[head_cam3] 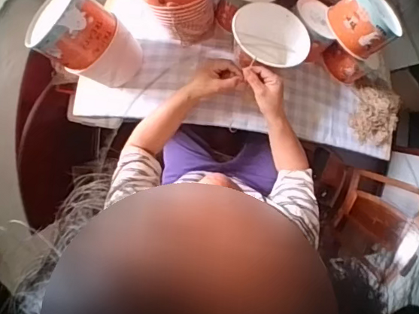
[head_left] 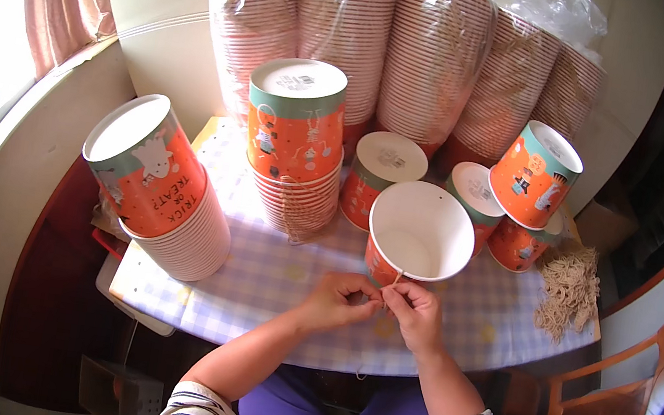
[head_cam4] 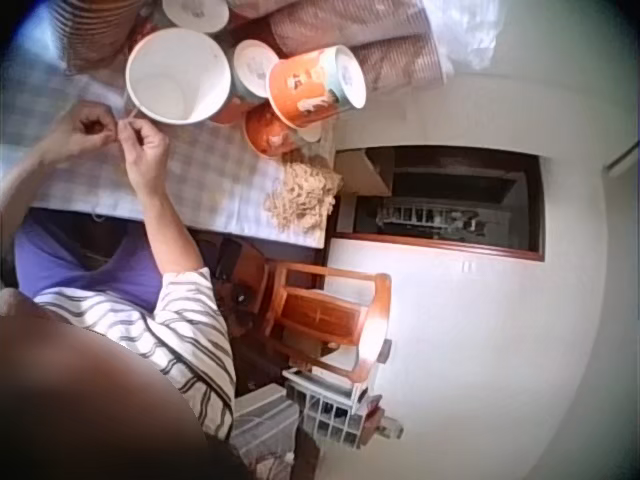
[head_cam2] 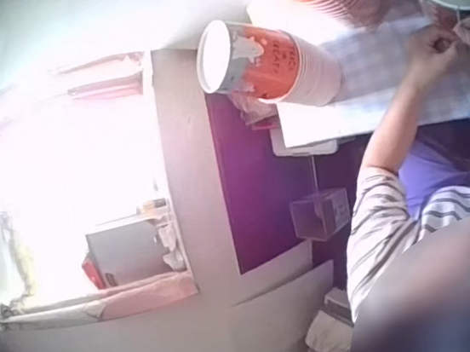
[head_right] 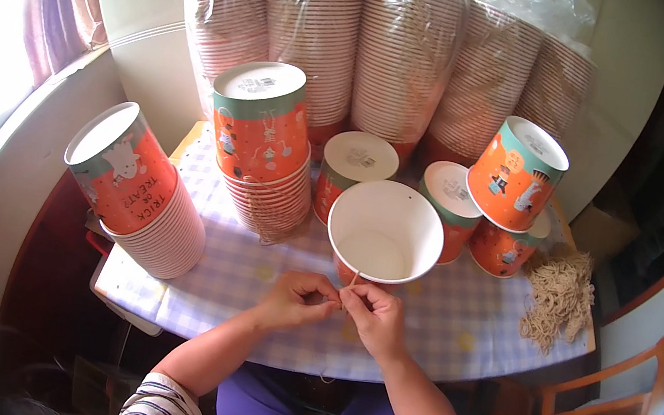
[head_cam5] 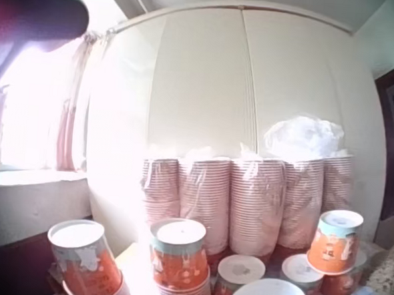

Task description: Attaching wire handles to paper buckets for food packaging.

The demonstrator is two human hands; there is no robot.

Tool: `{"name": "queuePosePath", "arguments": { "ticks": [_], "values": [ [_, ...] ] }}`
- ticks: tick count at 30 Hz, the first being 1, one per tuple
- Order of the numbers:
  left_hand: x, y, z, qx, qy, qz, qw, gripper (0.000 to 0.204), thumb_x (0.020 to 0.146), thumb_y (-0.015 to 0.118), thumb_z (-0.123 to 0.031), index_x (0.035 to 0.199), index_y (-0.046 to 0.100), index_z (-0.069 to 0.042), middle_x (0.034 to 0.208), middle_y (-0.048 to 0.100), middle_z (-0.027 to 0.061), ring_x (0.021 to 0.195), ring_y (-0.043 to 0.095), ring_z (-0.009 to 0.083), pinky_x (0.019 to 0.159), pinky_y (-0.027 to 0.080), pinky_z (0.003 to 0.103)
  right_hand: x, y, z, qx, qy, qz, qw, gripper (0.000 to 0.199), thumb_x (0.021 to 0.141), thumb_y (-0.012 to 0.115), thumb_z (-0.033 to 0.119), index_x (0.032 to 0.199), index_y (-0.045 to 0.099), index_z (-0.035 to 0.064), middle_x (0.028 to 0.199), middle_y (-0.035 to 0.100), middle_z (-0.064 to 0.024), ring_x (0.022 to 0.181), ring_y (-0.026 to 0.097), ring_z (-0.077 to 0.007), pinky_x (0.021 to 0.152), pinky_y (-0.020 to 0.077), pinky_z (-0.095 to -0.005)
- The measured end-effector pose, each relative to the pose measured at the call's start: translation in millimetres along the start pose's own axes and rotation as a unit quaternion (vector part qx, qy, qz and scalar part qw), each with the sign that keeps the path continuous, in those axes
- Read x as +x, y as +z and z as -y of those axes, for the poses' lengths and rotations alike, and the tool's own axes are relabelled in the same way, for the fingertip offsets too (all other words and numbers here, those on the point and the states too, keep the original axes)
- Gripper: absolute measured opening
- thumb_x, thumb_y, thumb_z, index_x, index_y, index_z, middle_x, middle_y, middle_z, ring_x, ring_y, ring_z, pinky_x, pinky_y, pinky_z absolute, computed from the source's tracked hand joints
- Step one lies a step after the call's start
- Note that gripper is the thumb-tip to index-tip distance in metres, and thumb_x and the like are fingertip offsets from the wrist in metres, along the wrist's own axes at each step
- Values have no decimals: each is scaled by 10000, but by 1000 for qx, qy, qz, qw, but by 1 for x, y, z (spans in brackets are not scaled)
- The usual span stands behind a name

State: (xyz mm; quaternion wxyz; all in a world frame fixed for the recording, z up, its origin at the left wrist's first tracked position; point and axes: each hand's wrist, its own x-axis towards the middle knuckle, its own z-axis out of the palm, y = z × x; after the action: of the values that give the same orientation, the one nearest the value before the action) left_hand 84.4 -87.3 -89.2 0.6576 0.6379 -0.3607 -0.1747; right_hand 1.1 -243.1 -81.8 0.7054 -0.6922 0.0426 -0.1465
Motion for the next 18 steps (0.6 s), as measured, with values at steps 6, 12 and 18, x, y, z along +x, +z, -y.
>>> {"name": "queuePosePath", "arguments": {
  "ticks": [6,12,18],
  "values": [
    [-1,0,1,-14,-10,-15,1000,97,784,681,-120,811,662,-29,590,511,-70,529,382,-3,460,297,198,-2,-3,-3,-18,-32,-35,999,163,875,656,156,876,685,-5,735,646,-6,626,564,-63,574,451,-204],
    [1,2,7,-70,-33,-23,997,115,802,676,-119,846,650,-16,647,541,-63,570,423,-4,491,334,184,-4,-6,-6,-65,-57,-47,995,122,860,669,115,876,679,-5,715,635,6,615,553,-47,565,442,-193],
    [3,-4,6,-104,-36,-26,994,105,831,651,-86,897,639,-4,739,604,-30,634,498,8,557,404,174,-4,-4,-1,-79,-60,-70,993,73,838,677,70,843,663,-1,681,612,29,612,525,-21,562,431,-185]
  ]
}}
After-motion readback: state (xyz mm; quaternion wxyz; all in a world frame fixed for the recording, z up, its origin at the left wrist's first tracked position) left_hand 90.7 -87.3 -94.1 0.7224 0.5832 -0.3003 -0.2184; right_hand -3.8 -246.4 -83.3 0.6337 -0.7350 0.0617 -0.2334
